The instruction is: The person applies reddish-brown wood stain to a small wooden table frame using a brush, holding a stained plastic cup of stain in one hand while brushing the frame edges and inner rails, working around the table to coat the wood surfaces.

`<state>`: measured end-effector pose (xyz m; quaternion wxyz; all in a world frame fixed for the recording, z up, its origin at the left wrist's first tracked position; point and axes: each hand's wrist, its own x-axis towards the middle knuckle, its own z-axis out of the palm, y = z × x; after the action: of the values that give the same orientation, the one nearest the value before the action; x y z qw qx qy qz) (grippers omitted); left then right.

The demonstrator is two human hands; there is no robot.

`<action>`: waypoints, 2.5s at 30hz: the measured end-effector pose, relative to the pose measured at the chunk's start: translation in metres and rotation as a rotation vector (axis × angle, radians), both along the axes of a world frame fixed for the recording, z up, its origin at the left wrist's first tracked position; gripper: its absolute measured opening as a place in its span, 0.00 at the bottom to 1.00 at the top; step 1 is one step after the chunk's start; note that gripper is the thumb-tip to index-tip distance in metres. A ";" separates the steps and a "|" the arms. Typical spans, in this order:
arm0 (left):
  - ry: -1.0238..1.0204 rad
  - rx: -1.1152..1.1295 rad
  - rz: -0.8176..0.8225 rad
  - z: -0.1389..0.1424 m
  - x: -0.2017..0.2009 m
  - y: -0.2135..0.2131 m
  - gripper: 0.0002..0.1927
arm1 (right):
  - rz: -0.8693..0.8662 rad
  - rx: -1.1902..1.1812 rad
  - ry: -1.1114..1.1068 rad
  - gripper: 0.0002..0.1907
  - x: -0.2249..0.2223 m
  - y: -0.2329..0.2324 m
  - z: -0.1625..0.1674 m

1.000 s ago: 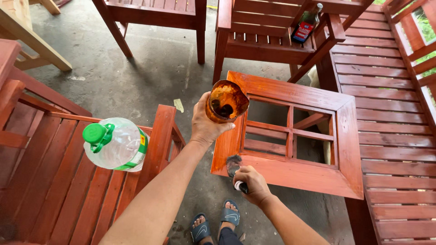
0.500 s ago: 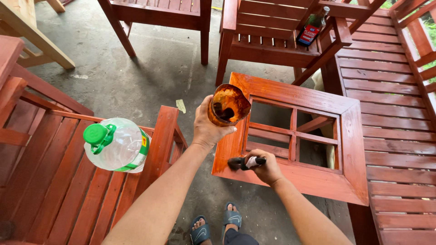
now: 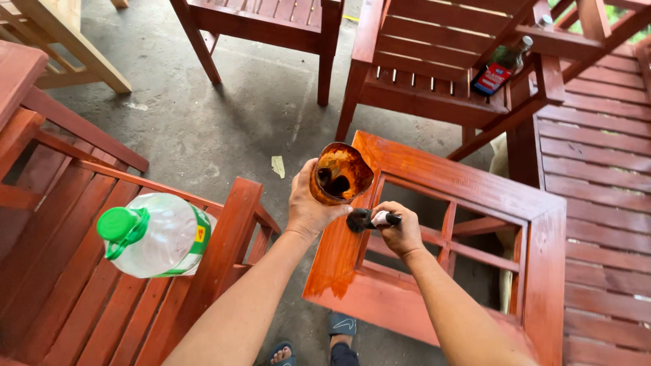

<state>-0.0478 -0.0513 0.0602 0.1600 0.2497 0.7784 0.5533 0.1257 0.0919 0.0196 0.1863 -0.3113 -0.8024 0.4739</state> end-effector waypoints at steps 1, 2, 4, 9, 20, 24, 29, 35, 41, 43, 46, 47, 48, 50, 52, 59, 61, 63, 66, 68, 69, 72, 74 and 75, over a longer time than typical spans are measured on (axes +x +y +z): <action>-0.020 -0.016 0.004 0.000 -0.001 0.005 0.61 | -0.009 -0.011 -0.003 0.10 -0.005 0.006 -0.001; -0.039 -0.034 0.005 -0.001 -0.002 0.010 0.61 | -0.020 -0.024 -0.003 0.10 -0.010 0.012 -0.002; -0.053 -0.048 0.022 -0.001 -0.008 0.016 0.61 | -0.018 0.038 -0.004 0.09 -0.021 0.025 -0.004; -0.049 -0.072 0.070 -0.005 -0.020 0.027 0.61 | 0.031 0.135 0.105 0.09 -0.041 0.062 -0.014; -0.103 -0.107 0.126 -0.013 -0.026 0.036 0.62 | 0.014 0.096 0.171 0.09 -0.064 0.115 -0.017; -0.086 -0.101 0.135 -0.012 -0.021 0.041 0.63 | 0.006 0.036 0.196 0.08 -0.051 0.103 -0.018; -0.041 -0.087 0.121 -0.014 -0.009 0.046 0.62 | -0.031 0.035 0.034 0.08 -0.027 0.071 -0.018; -0.085 -0.010 0.063 -0.011 0.012 0.034 0.61 | 0.102 0.184 0.081 0.09 0.005 0.016 -0.009; -0.055 -0.015 0.039 0.001 0.027 0.009 0.61 | 0.158 0.244 0.016 0.07 0.037 -0.043 0.004; -0.073 -0.008 0.036 0.004 0.033 0.000 0.61 | 0.179 0.259 -0.008 0.08 0.049 -0.059 0.011; -0.088 0.012 0.029 0.007 0.037 -0.012 0.61 | 0.225 0.290 -0.002 0.08 0.059 -0.080 0.020; -0.077 0.029 0.030 0.007 0.037 -0.016 0.61 | 0.243 0.300 0.005 0.08 0.062 -0.087 0.022; -0.067 0.047 0.033 0.006 0.037 -0.019 0.61 | 0.245 0.287 -0.034 0.09 0.065 -0.094 0.023; -0.080 0.045 0.038 0.003 0.038 -0.026 0.61 | 0.247 0.257 -0.116 0.10 0.070 -0.108 0.026; -0.091 0.063 0.035 0.001 0.038 -0.032 0.61 | 0.287 0.312 -0.101 0.12 0.073 -0.116 0.028; -0.050 0.006 0.063 0.000 0.028 -0.044 0.62 | 0.479 0.323 -0.320 0.13 0.065 -0.129 0.049; -0.045 -0.032 0.064 0.001 0.023 -0.044 0.62 | 0.465 0.364 -0.246 0.12 0.059 -0.129 0.056; -0.024 -0.087 0.064 0.001 0.018 -0.044 0.63 | 0.399 0.314 -0.175 0.11 0.052 -0.129 0.060; 0.017 -0.090 0.078 -0.003 0.009 -0.047 0.63 | 0.273 0.063 -0.113 0.11 0.041 -0.125 0.055; 0.018 -0.110 0.092 -0.008 0.003 -0.048 0.64 | 0.262 -0.149 -0.123 0.12 0.034 -0.122 0.043; 0.018 -0.120 0.099 -0.010 0.001 -0.049 0.64 | 0.247 -0.246 -0.173 0.12 0.032 -0.119 0.036; 0.047 -0.074 0.126 -0.018 -0.005 -0.047 0.63 | 0.224 -0.459 -0.198 0.12 0.019 -0.099 0.007; 0.075 -0.089 0.132 -0.022 -0.007 -0.046 0.63 | 0.240 -0.509 -0.057 0.13 0.011 -0.073 -0.009; 0.091 -0.096 0.135 -0.024 -0.009 -0.045 0.63 | 0.222 -0.511 -0.036 0.13 0.005 -0.062 -0.017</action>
<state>-0.0573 -0.0959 0.0366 0.0989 0.2135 0.8256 0.5129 0.1302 0.0296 0.0030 0.0343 -0.2666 -0.6894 0.6726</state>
